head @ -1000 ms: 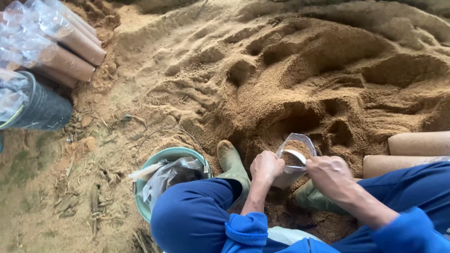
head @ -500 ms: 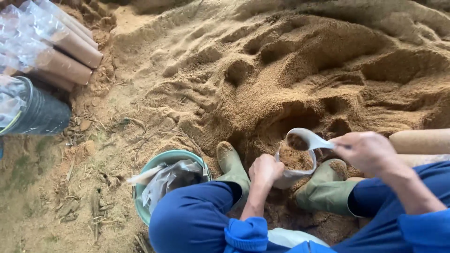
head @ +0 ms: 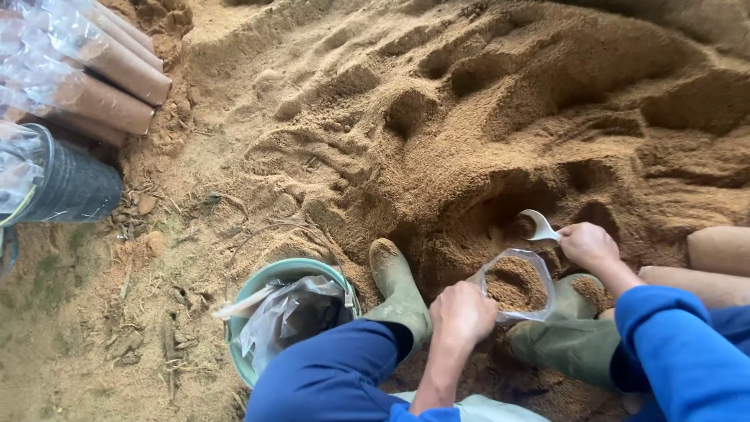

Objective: Scooping grain-like material from a large pile into small plastic bags using a spoon

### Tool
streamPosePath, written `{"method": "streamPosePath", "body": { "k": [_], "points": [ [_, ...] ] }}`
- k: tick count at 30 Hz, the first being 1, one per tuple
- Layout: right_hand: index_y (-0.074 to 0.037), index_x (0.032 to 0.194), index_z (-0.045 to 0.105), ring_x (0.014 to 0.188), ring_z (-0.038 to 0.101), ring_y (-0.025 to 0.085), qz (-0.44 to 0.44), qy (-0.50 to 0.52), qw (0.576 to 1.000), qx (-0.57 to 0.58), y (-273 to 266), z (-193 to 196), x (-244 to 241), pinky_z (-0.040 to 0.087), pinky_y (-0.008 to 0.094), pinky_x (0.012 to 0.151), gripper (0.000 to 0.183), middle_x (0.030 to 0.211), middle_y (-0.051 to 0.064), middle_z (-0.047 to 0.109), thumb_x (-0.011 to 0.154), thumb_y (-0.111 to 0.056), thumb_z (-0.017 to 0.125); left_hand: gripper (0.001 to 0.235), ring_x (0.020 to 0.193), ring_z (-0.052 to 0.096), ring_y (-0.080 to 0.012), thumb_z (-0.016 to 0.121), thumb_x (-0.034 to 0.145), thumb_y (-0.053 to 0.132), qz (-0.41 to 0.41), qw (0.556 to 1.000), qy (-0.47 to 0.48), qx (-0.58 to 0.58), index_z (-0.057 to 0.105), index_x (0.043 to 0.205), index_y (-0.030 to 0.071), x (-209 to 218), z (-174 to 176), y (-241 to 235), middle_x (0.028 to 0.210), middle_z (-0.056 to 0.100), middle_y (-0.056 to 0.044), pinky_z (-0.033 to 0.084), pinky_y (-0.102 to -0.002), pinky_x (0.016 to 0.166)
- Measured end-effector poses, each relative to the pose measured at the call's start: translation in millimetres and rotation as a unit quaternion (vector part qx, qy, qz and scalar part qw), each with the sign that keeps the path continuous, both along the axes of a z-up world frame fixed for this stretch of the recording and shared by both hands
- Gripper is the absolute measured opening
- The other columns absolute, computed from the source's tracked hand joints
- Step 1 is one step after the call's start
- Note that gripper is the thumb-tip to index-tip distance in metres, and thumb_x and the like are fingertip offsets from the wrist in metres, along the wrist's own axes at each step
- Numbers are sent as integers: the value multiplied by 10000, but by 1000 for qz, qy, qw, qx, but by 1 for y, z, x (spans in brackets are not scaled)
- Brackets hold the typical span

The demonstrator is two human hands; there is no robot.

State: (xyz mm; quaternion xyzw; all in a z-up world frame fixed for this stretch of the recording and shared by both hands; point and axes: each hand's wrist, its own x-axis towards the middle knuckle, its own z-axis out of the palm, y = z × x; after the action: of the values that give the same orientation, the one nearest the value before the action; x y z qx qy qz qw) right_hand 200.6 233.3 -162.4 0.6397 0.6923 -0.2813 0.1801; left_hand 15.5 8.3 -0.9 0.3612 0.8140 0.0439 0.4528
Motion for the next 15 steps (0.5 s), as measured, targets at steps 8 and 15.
{"method": "streamPosePath", "body": {
  "k": [8,15],
  "points": [
    [-348,1157,822,975,762,123,37,126,990,-59,-33,-139,-39,527,296,742,367,1126,-55,813,793,-386,795,335,911,686,-472,484,835,199,-27,1000,-6,10,730,882,-24,-1,-7,0,981,719,-271,522,-560,818],
    [-125,1247,793,842,654,111,-75,277,932,-223,-44,-186,-70,458,270,757,429,1016,31,816,866,-323,789,369,900,687,-465,458,843,223,-28,999,12,26,727,884,-26,-4,-11,3,971,724,-259,519,-567,817]
  ]
}}
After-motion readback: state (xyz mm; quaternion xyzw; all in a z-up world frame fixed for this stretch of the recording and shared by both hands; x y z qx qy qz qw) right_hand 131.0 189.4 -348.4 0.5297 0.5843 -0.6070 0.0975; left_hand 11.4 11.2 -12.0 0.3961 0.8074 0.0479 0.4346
